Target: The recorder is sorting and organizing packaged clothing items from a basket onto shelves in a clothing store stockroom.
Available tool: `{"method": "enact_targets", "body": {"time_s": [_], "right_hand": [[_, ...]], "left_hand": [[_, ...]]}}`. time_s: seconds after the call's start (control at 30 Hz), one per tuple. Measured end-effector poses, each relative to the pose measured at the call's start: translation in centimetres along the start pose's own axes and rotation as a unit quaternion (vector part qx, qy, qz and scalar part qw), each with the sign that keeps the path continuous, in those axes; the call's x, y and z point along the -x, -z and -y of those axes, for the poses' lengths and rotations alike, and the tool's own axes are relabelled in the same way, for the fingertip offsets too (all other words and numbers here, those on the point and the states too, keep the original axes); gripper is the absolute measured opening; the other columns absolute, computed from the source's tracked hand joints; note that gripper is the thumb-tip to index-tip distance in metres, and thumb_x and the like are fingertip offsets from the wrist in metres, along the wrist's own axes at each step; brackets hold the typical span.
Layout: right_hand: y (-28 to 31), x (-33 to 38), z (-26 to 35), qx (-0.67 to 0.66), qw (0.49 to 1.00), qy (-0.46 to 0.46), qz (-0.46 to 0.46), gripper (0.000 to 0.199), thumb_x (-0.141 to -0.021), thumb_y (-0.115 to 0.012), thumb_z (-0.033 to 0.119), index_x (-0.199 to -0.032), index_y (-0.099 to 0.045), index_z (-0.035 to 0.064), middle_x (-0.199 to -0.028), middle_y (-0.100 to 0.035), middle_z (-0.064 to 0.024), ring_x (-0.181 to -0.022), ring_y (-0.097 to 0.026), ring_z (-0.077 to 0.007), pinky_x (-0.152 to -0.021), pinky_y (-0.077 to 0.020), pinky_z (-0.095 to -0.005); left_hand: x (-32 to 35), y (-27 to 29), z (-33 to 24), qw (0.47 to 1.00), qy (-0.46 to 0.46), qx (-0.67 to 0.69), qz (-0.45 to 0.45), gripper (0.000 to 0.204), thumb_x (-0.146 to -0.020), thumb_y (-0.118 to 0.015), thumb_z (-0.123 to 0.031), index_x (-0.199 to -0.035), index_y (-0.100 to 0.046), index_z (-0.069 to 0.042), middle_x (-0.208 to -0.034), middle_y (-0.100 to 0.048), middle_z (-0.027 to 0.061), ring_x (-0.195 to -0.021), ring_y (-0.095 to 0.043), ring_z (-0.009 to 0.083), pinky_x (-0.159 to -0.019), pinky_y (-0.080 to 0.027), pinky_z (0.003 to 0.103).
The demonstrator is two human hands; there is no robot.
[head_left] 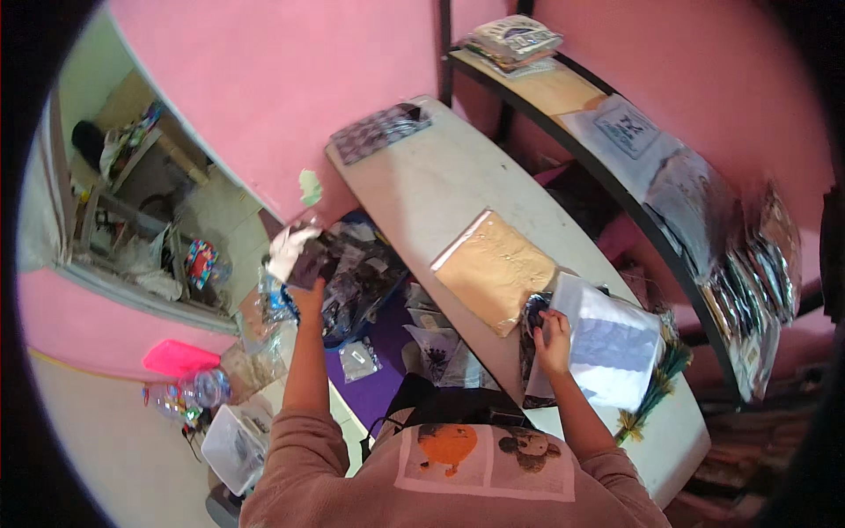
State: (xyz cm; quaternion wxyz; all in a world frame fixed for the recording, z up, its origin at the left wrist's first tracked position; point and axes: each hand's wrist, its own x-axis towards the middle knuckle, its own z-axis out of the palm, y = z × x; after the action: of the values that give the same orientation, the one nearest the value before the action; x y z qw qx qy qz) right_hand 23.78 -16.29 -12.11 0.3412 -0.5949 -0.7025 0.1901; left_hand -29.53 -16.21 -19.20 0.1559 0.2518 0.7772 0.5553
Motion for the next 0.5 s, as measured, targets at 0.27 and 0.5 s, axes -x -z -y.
{"method": "enact_targets", "body": {"time_s": [0.27, 0.5], "right_hand": [[6.6, 2.2, -3.8, 0.142, 0.966, -0.119, -0.181, 0.039, -0.069, -0.063, 0.005, -0.108, -0.055, 0.0065, -0.113, -0.049, -0.0169, -0.107, -0.044, -0.0357, -0.091, -0.0372, -0.0429], [13.7, 9.6, -9.1, 0.265, 0.830, -0.407, -0.274, 0.055, -0.067, -0.072, 0.020, -0.118, -0.050, 0.0166, -0.125, -0.043, -0.0133, -0.119, -0.037, -0.0334, -0.092, -0.0346, -0.0497]], "left_hand": [[12.4, -11.5, -10.7, 0.896, -0.378, -0.124, 0.199, 0.060, -0.071, -0.065, -0.013, -0.124, -0.042, 0.006, -0.116, -0.048, 0.0264, -0.108, -0.046, 0.0404, -0.094, -0.037, 0.042], [26.8, -20.6, -14.7, 0.709, -0.260, -0.037, 0.654, 0.025, -0.080, -0.064, -0.022, -0.097, -0.062, -0.004, -0.069, -0.063, 0.0068, -0.062, -0.061, 0.0153, -0.059, -0.048, 0.029]]}}
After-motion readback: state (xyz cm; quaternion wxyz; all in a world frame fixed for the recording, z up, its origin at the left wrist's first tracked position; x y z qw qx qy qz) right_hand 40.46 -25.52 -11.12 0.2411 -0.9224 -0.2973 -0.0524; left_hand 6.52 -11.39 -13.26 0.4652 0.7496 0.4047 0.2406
